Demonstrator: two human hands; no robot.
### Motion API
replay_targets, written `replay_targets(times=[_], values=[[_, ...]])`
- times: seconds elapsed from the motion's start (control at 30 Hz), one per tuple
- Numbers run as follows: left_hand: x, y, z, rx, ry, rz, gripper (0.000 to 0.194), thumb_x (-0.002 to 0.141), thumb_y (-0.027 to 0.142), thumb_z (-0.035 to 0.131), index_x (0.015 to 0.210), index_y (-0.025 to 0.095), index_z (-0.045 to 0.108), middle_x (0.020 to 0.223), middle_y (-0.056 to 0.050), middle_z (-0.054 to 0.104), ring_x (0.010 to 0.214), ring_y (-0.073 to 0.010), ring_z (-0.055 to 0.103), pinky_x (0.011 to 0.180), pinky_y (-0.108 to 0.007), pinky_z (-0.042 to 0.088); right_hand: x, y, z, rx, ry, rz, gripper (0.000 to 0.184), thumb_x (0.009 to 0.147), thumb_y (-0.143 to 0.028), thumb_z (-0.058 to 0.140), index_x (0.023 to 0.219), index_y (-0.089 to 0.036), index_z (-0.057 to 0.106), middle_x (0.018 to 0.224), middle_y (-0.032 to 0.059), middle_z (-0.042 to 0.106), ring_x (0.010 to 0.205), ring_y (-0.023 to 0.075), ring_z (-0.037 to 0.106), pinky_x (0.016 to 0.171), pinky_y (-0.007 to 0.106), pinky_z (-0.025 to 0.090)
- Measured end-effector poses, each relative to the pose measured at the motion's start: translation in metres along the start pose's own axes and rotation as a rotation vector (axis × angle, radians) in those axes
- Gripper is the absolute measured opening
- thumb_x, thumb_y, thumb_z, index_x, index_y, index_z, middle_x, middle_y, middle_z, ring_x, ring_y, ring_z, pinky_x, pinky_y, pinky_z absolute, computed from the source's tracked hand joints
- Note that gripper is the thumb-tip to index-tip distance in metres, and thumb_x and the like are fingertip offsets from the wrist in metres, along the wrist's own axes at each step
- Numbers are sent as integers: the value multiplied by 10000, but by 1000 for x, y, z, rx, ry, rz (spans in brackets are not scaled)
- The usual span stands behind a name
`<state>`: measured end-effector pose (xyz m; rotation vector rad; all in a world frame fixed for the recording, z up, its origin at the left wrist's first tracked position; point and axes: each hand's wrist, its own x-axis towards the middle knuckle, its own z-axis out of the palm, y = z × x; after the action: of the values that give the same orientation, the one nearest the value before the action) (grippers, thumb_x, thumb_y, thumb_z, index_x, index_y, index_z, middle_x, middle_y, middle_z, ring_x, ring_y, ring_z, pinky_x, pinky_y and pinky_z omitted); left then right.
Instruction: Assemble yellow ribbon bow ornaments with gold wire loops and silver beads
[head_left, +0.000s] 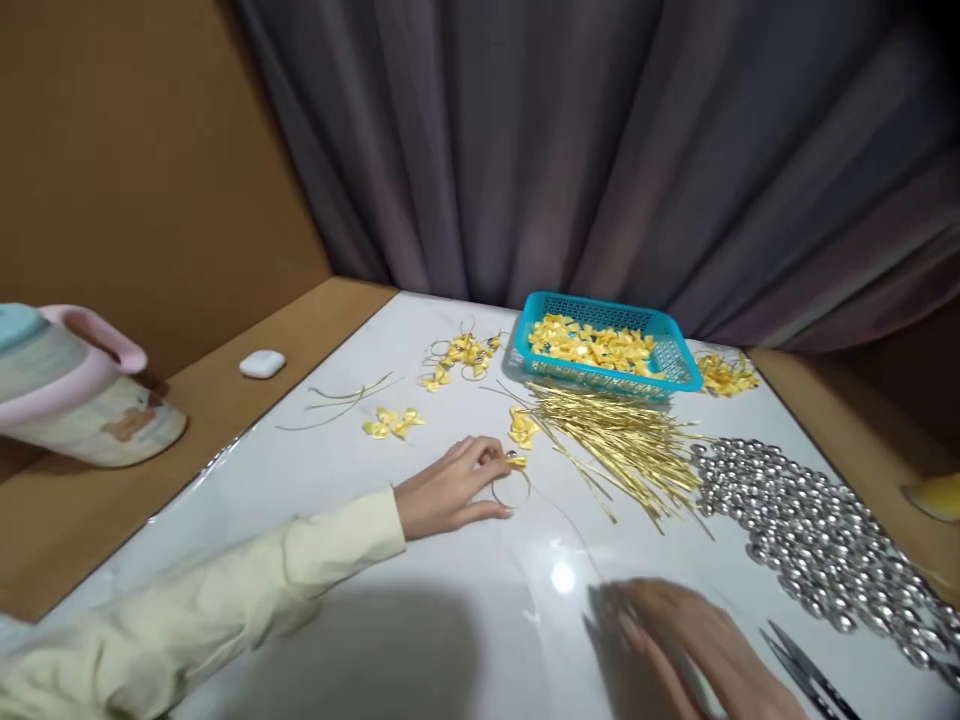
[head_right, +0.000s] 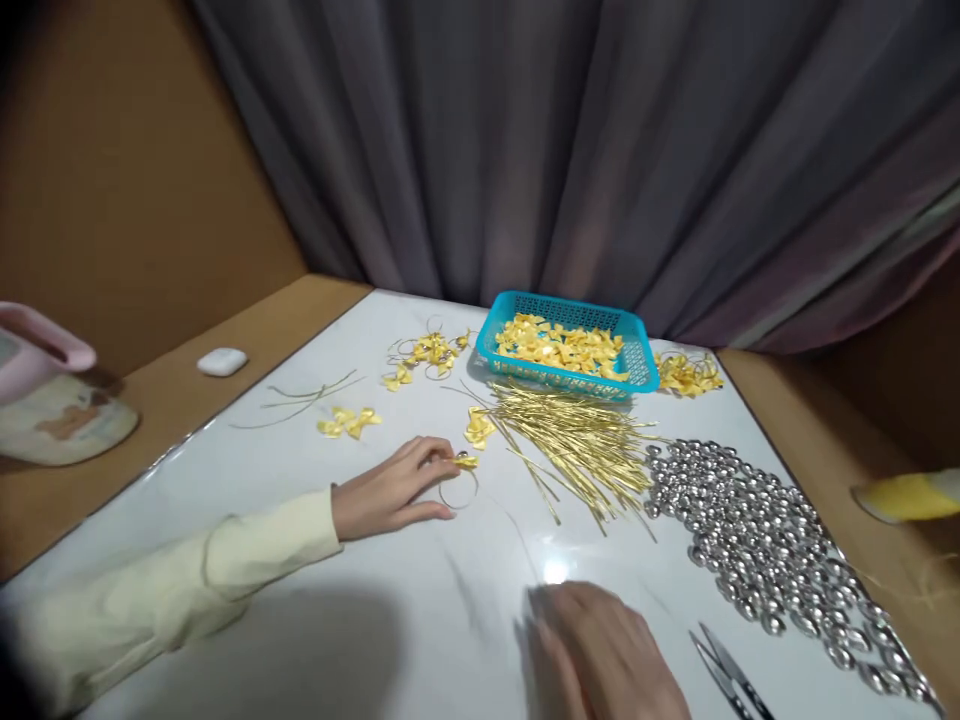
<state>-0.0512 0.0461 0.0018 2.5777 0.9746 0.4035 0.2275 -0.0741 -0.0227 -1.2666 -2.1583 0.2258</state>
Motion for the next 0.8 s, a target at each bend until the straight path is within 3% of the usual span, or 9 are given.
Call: replay_targets(times=[0.03, 0.2, 0.27, 0.33, 0.4, 0.53, 0.63, 0.73, 0.8], values=[[-2, -3, -2, -57, -2, 14, 379, 823, 409, 518, 1097, 148, 520, 1082, -140, 473, 988, -231, 461, 894, -369, 391, 18, -12, 4, 41, -67, -35, 285, 834, -178, 480, 1113, -226, 509, 1004, 85, 626, 908, 238, 599, 730, 366, 508], [-7, -17, -21, -326, -33, 129, 284, 830, 279, 504, 1080, 149, 533, 1056, -125, 511, 1005, -205, 486, 902, -327, 396, 94, -59, 49, 35, -130, 10, 355, 797, -118, 511, 1144, -171, 461, 1128, 130, 538, 992, 251, 509, 776, 390, 469], [-8, -22, -25, -424, -12, 101, 205, 836, 241, 473, 1002, 169, 570, 985, -96, 554, 911, -177, 528, 836, -295, 433, 108, -65, 65, 10, -131, 71, 201, 786, -53, 471, 933, -181, 520, 983, 88, 570, 876, 220, 520, 704, 348, 456], [-8, -28, -26, -429, 15, 76, 189, 853, 232, 438, 958, 165, 581, 955, -92, 568, 824, -157, 545, 771, -276, 453, 112, -68, 73, -39, -155, 103, 216, 750, 20, 418, 761, -179, 500, 807, 44, 565, 756, 188, 507, 646, 308, 418], [-8, -34, -26, -430, 74, 9, 214, 882, 236, 387, 920, 163, 584, 912, -83, 578, 807, -154, 543, 755, -278, 448, 111, -72, 73, -79, -192, 135, 244, 708, 55, 397, 710, -174, 480, 739, 28, 547, 704, 172, 486, 628, 289, 386], [-4, -44, -25, -438, 196, -135, 251, 903, 265, 350, 853, 156, 570, 872, -70, 577, 793, -161, 535, 740, -289, 430, 105, -75, 52, -76, -274, 213, 255, 641, 65, 412, 701, -175, 476, 737, 24, 561, 720, 174, 489, 640, 282, 378], [-1, -45, -27, -454, 244, -178, 248, 894, 288, 379, 781, 160, 559, 807, -52, 576, 745, -158, 532, 706, -274, 423, 100, -68, 21, -3, -282, 278, 222, 665, 33, 426, 695, -183, 467, 729, 25, 563, 700, 166, 514, 617, 264, 407], [0, -41, -31, -463, 238, -173, 267, 875, 299, 421, 686, 164, 553, 704, -30, 572, 676, -149, 530, 652, -253, 423, 95, -55, -23, 86, -131, 262, 151, 816, -103, 412, 717, -200, 472, 692, 21, 566, 648, 154, 543, 578, 254, 444], [-2, -38, -33, -428, 168, -127, 302, 874, 295, 415, 638, 165, 550, 665, -30, 569, 680, -152, 531, 668, -258, 428, 94, -49, -53, 125, 88, 222, 166, 867, -203, 412, 722, -217, 490, 643, 5, 561, 596, 147, 553, 538, 241, 451]])
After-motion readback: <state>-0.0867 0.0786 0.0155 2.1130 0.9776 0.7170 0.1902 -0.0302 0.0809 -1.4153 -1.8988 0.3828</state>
